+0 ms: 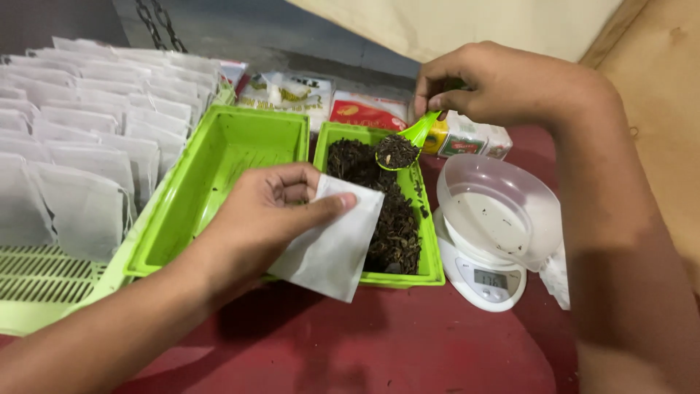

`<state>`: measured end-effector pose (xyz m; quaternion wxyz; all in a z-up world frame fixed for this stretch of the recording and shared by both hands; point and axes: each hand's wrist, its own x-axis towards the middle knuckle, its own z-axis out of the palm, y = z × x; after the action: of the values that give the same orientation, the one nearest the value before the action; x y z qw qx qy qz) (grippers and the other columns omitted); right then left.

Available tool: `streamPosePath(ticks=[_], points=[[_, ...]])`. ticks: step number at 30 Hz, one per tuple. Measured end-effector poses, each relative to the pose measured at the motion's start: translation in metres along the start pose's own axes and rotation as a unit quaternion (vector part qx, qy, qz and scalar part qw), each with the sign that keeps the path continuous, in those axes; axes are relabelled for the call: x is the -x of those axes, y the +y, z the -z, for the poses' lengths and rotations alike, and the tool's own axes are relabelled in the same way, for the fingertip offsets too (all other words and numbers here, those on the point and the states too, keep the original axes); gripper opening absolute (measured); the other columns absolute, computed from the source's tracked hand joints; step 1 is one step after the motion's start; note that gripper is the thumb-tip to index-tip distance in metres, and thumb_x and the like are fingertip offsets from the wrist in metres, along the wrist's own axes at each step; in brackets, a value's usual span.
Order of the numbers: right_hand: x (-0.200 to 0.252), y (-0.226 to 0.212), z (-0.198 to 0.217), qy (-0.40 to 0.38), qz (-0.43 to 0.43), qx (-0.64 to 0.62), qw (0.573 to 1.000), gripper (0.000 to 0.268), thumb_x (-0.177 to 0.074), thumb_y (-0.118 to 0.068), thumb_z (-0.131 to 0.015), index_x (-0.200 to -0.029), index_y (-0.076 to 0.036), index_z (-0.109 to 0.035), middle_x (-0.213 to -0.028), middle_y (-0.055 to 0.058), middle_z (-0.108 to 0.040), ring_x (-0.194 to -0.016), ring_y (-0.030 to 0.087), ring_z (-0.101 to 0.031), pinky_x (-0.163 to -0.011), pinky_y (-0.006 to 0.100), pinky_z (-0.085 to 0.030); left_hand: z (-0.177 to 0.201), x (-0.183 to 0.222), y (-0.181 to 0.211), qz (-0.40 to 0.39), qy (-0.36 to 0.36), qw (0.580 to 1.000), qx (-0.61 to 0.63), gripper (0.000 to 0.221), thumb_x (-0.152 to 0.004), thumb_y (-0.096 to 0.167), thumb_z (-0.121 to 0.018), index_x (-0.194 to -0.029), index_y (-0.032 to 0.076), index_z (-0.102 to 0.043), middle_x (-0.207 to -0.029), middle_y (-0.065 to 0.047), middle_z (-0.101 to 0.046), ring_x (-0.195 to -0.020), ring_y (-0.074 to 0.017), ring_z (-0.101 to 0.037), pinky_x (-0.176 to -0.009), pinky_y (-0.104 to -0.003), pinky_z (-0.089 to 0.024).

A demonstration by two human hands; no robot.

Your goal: Filling tea bags with tea leaves using a spoon and weighing them on a digital scale

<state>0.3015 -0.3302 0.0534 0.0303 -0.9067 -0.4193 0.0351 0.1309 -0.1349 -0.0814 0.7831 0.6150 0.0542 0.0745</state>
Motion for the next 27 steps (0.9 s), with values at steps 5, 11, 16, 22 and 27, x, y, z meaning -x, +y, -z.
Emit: streamPosePath(ticks=[5,11,16,22,27], points=[[0.006,0.008,0.007,0.036,0.045,-0.041,0.998,0.019,-0.099,-0.007,-0.057,-0.104,-0.010,-0.076,-0.109,0.001,-0.081,-0.094,0.014,-0.069,-0.082,0.031,-0.050,0.002,0.002,0.002,-0.004,-0.003,1.000,-0.029,0.034,-0.081,0.010,-0.088,-0.068,0.011,-0.057,-0.066,-0.007,-0.069,-0.055,-0.0133,-0.060,-0.045,-0.027,-0.042],[0.009,-0.001,0.008,0.040,0.095,-0.056,0.993,0.019,-0.099,-0.007,-0.057,-0.105,-0.010,-0.075,-0.102,0.002,-0.080,-0.091,0.012,-0.069,-0.078,0.030,-0.050,-0.001,0.005,0.008,0.016,0.013,0.998,-0.051,0.036,-0.076,0.009,-0.092,-0.068,0.011,-0.057,-0.067,-0.009,-0.070,-0.054,-0.0161,-0.061,-0.044,-0.028,-0.042],[0.006,-0.010,0.004,0.038,0.123,-0.045,0.991,0.015,-0.100,-0.010,-0.060,-0.105,-0.012,-0.074,-0.097,0.001,-0.078,-0.087,0.011,-0.066,-0.073,0.029,-0.048,-0.005,0.007,0.014,0.040,0.025,0.998,-0.049,0.028,-0.074,0.006,-0.090,-0.072,0.006,-0.063,-0.076,-0.012,-0.077,-0.058,-0.0196,-0.066,-0.048,-0.032,-0.049],[0.004,-0.015,0.000,0.046,0.167,-0.012,0.985,0.013,-0.097,-0.006,-0.060,-0.102,-0.011,-0.071,-0.094,0.002,-0.078,-0.085,0.014,-0.069,-0.076,0.031,-0.050,-0.006,0.006,0.015,0.052,0.020,0.998,-0.042,0.021,-0.074,0.005,-0.089,-0.078,0.004,-0.068,-0.079,-0.014,-0.079,-0.060,-0.0215,-0.067,-0.050,-0.032,-0.050],[0.003,-0.014,-0.001,0.052,0.182,0.001,0.982,0.014,-0.097,-0.006,-0.059,-0.102,-0.010,-0.071,-0.095,0.002,-0.078,-0.086,0.015,-0.070,-0.076,0.032,-0.050,-0.007,0.008,0.016,0.062,0.013,0.998,-0.013,0.021,-0.075,0.004,-0.084,-0.092,-0.004,-0.076,-0.082,-0.020,-0.080,-0.064,-0.0236,-0.069,-0.053,-0.033,-0.052]])
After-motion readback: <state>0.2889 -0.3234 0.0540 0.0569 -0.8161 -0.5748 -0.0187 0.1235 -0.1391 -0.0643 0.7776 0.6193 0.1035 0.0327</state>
